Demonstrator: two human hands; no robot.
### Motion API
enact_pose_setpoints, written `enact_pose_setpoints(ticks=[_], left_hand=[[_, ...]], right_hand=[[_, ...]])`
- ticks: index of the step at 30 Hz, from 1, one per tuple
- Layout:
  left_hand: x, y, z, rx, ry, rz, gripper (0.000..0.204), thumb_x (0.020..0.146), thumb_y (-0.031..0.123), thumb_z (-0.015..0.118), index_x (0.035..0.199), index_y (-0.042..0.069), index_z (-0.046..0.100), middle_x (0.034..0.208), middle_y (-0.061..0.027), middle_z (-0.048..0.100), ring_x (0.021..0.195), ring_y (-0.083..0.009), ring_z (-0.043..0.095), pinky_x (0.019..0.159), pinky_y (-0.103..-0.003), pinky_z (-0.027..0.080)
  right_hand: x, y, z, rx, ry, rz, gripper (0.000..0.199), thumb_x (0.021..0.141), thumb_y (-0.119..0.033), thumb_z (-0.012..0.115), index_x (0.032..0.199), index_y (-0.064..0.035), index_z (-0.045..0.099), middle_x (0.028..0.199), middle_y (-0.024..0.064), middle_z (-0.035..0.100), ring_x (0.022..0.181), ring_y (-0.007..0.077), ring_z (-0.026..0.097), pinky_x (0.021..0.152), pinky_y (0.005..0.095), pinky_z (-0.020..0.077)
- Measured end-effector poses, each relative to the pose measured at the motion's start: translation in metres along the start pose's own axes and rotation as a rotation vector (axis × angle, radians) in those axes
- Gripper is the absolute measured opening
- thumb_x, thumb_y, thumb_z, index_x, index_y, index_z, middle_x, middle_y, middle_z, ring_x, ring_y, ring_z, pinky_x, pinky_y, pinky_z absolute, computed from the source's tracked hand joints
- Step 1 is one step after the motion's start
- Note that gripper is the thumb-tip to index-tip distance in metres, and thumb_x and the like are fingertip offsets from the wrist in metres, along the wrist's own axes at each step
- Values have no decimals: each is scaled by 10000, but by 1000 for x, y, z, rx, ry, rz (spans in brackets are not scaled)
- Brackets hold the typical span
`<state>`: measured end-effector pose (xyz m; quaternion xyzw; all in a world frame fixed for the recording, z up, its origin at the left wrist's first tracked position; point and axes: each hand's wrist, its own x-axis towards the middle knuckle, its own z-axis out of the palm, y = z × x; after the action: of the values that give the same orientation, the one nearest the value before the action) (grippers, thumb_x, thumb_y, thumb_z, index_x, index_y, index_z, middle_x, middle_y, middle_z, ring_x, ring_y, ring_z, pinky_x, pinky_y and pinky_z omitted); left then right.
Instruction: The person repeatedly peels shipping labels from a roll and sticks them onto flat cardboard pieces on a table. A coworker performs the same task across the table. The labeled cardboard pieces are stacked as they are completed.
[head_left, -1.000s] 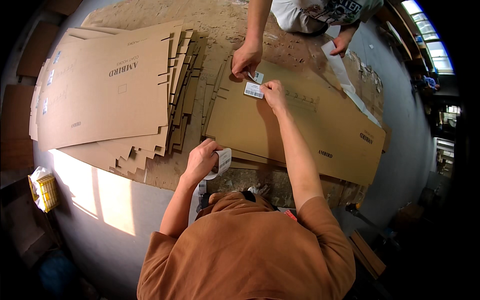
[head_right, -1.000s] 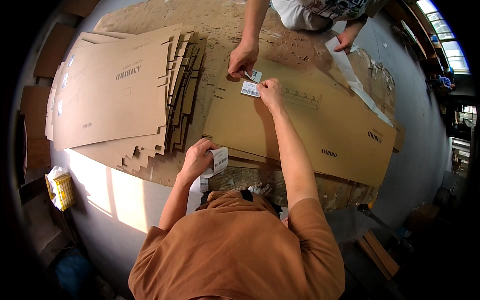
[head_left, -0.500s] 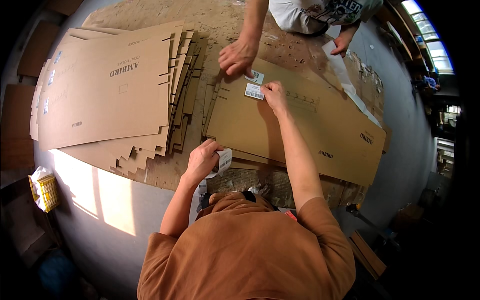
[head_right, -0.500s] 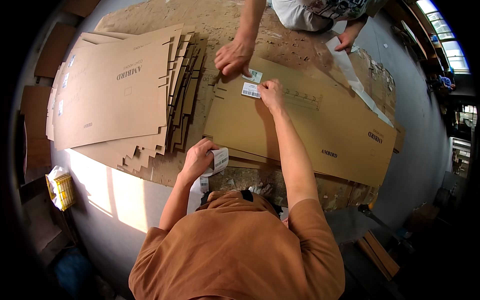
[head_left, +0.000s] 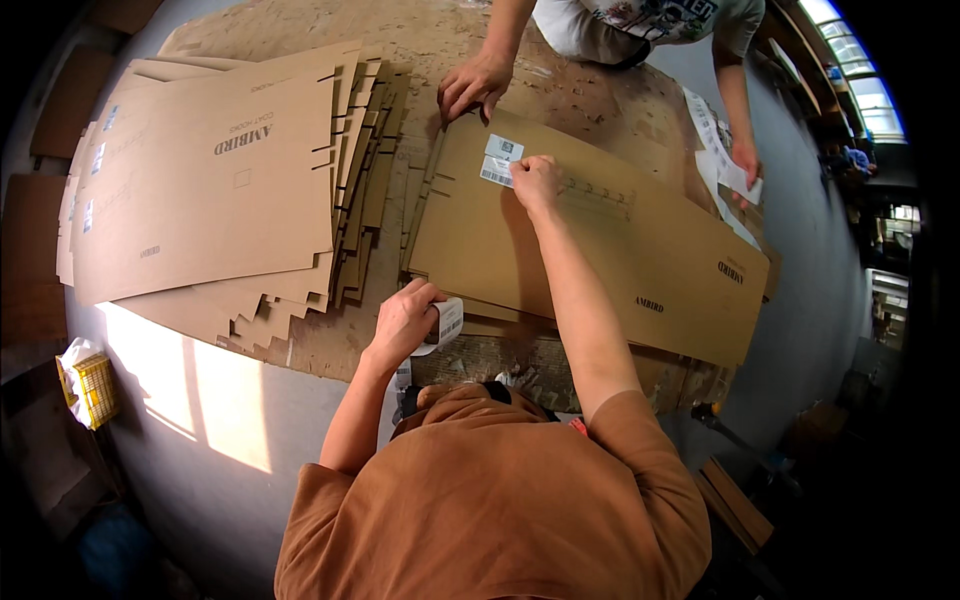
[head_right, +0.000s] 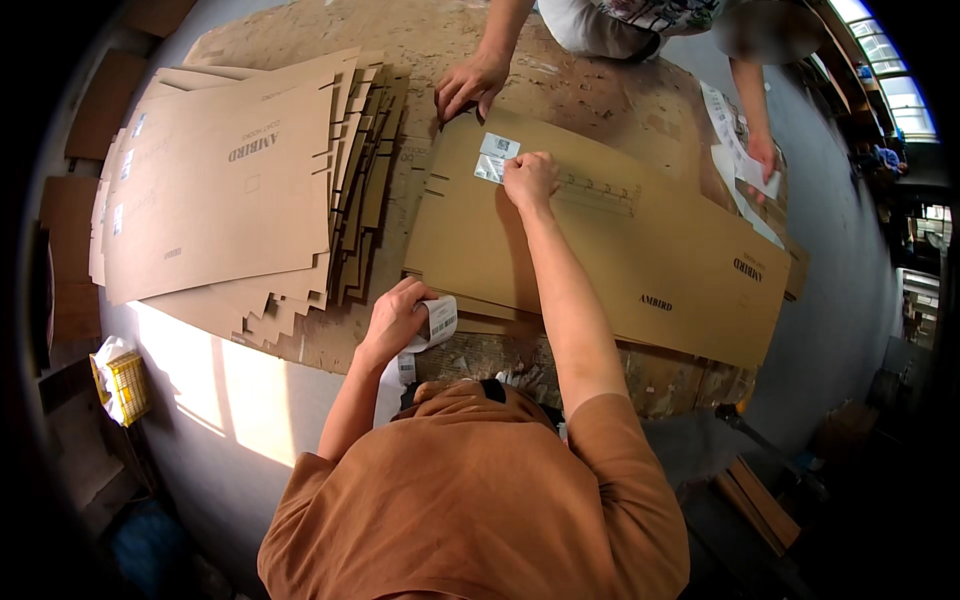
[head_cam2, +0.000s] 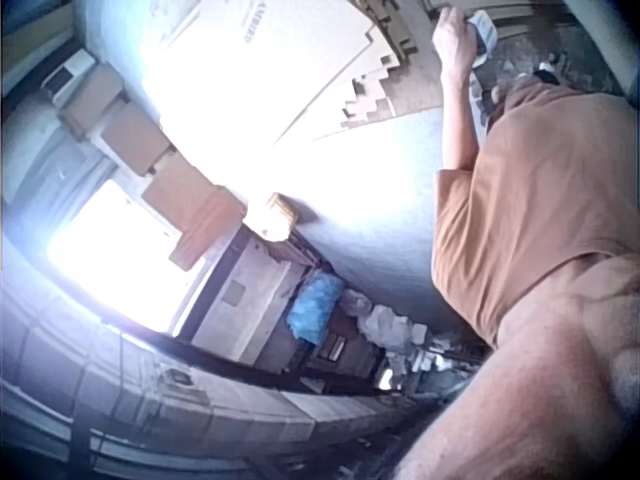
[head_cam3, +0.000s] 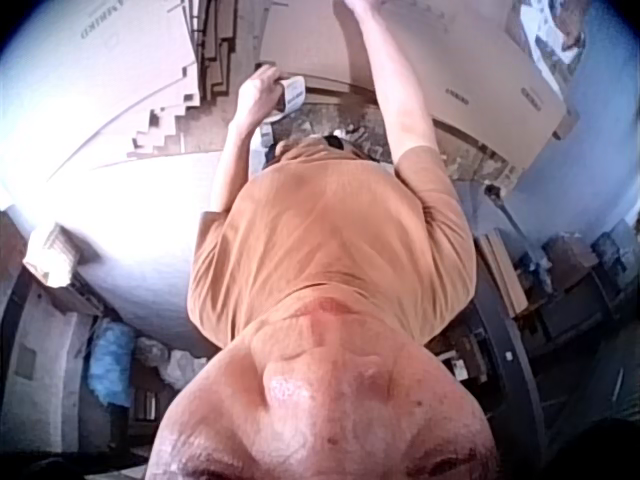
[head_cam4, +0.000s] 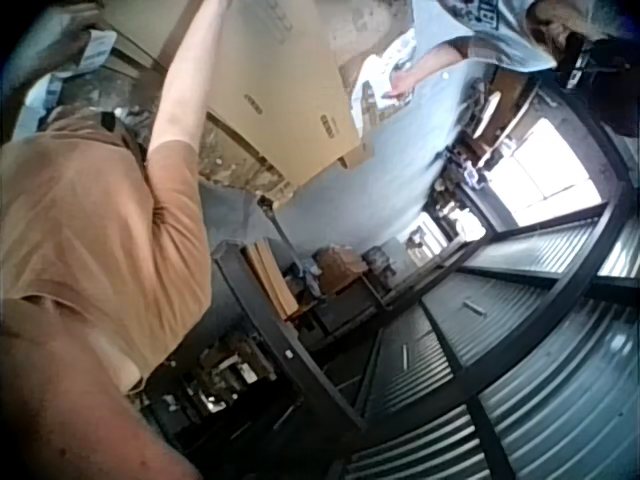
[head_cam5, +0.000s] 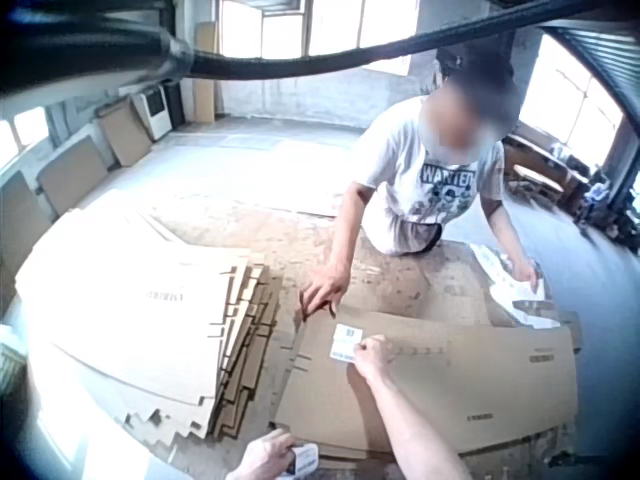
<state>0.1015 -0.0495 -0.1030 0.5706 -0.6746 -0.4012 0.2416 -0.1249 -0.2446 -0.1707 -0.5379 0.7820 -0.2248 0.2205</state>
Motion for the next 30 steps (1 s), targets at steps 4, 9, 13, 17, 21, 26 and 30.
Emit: enact_pose_setpoints(ticks=[4, 9, 13, 17, 21, 26, 30], left_hand=[[1, 0, 1, -9, -4, 7, 156, 728, -31, 542, 855, 4, 626, 851, -121, 603, 797, -312, 603, 699, -381, 478], [1, -4, 1, 3, -8, 27, 118, 758, 30, 566, 864, 40, 617, 862, -108, 594, 794, -324, 595, 682, -410, 482], [-3, -3, -1, 11, 2, 32, 117, 759, 31, 562, 862, 41, 617, 860, -109, 593, 792, -326, 593, 681, -411, 481], [-9, 1, -9, 29, 42, 44, 152, 731, -16, 542, 855, 12, 624, 843, -121, 592, 786, -315, 597, 688, -382, 477], [-23, 7, -17, 32, 87, 12, 141, 739, 2, 552, 854, 31, 629, 849, -110, 596, 785, -314, 597, 685, -386, 478], [-59, 20, -27, 53, 181, -35, 146, 743, 11, 548, 853, 57, 634, 866, -97, 605, 801, -314, 598, 692, -395, 482], [-94, 33, -33, -80, 287, -49, 199, 720, -38, 539, 867, 42, 646, 844, -109, 604, 780, -302, 594, 687, -369, 473]], right_hand=[[-1, -2, -1, -27, 11, -10, 144, 747, -239, 675, 775, -105, 720, 1100, 98, 582, 1066, 340, 498, 910, 492, 393], [-6, -13, -7, -102, -31, -4, 190, 735, -273, 730, 769, -88, 711, 1112, 102, 568, 1050, 337, 513, 883, 474, 422], [-10, -19, -14, -227, -28, -52, 245, 734, -297, 748, 833, -79, 698, 1099, 112, 551, 1030, 334, 537, 855, 441, 457], [-15, -26, -17, -288, 17, -80, 294, 760, -296, 735, 939, -68, 681, 1085, 149, 532, 1028, 332, 552, 849, 421, 485], [-17, -30, -19, -215, -22, 11, 326, 772, -293, 716, 983, -50, 664, 1105, 208, 514, 1041, 344, 545, 867, 402, 490], [-31, -49, -34, -148, -54, 114, 368, 793, -228, 716, 1072, -21, 596, 1164, 184, 425, 1044, 348, 555, 849, 419, 519], [-24, -33, -63, -90, 133, 238, 528, 792, -211, 720, 1210, -14, 464, 1168, 191, 432, 996, 354, 580, 827, 422, 528]])
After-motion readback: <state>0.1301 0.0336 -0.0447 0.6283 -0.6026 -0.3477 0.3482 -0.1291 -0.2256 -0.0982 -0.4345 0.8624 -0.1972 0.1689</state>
